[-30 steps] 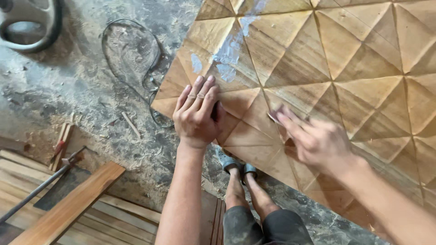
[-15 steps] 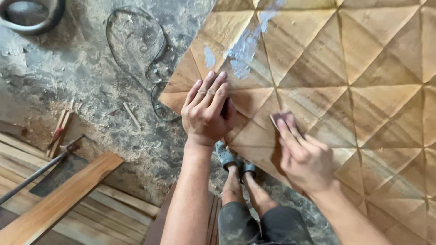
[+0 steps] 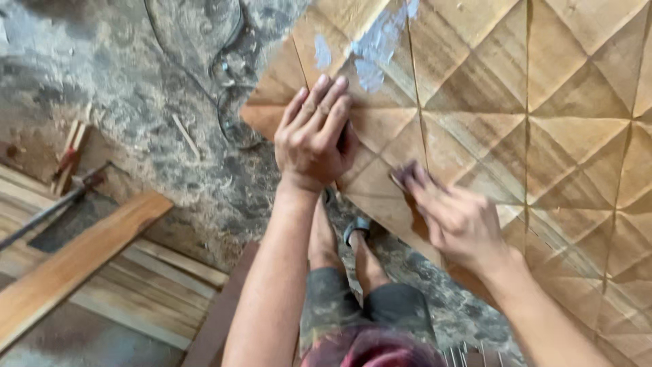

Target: The person sands a large wooden panel with a geometric triangular pattern using a sanding block. They systematically move across the surface, smoothing the raised edges and flat faces of the design.

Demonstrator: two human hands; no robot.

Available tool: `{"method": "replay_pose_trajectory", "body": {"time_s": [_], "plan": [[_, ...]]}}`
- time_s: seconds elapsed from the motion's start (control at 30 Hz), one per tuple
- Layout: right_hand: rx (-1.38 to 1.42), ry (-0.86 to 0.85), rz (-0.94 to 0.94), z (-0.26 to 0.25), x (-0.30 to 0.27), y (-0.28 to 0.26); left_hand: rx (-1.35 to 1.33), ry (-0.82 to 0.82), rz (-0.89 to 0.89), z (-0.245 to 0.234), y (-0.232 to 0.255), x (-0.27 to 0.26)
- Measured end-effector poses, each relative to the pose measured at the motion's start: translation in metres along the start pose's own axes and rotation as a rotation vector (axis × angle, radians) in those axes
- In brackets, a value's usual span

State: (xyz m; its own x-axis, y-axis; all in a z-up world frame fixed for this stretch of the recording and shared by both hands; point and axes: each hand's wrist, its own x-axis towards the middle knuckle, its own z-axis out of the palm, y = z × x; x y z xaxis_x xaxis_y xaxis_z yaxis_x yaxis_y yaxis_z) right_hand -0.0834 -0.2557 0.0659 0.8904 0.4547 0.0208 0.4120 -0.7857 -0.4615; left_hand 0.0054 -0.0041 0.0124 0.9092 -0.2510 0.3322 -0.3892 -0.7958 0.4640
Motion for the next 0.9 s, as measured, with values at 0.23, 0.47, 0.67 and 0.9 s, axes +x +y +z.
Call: {"method": "replay_pose_trajectory", "body": {"time_s": [0.23, 0.47, 0.67, 0.9], "plan": [[0.078, -0.032, -0.066, 0.013, 0.030, 0.009, 0.001, 0.018, -0.023, 0.000, 0.000, 0.002], [0.032, -0.054, 0.098, 0.025, 0.022, -0.012, -0.013, 0.025, -0.033, 0.002, 0.000, -0.002], [0.067, 0.141, 0.342, 0.027, 0.009, -0.054, -0.028, 0.040, -0.042, 0.004, -0.001, -0.002], [0.159, 0.223, 0.690, 0.041, 0.029, -0.087, -0.034, 0.023, -0.026, 0.001, -0.001, 0.001]]}}
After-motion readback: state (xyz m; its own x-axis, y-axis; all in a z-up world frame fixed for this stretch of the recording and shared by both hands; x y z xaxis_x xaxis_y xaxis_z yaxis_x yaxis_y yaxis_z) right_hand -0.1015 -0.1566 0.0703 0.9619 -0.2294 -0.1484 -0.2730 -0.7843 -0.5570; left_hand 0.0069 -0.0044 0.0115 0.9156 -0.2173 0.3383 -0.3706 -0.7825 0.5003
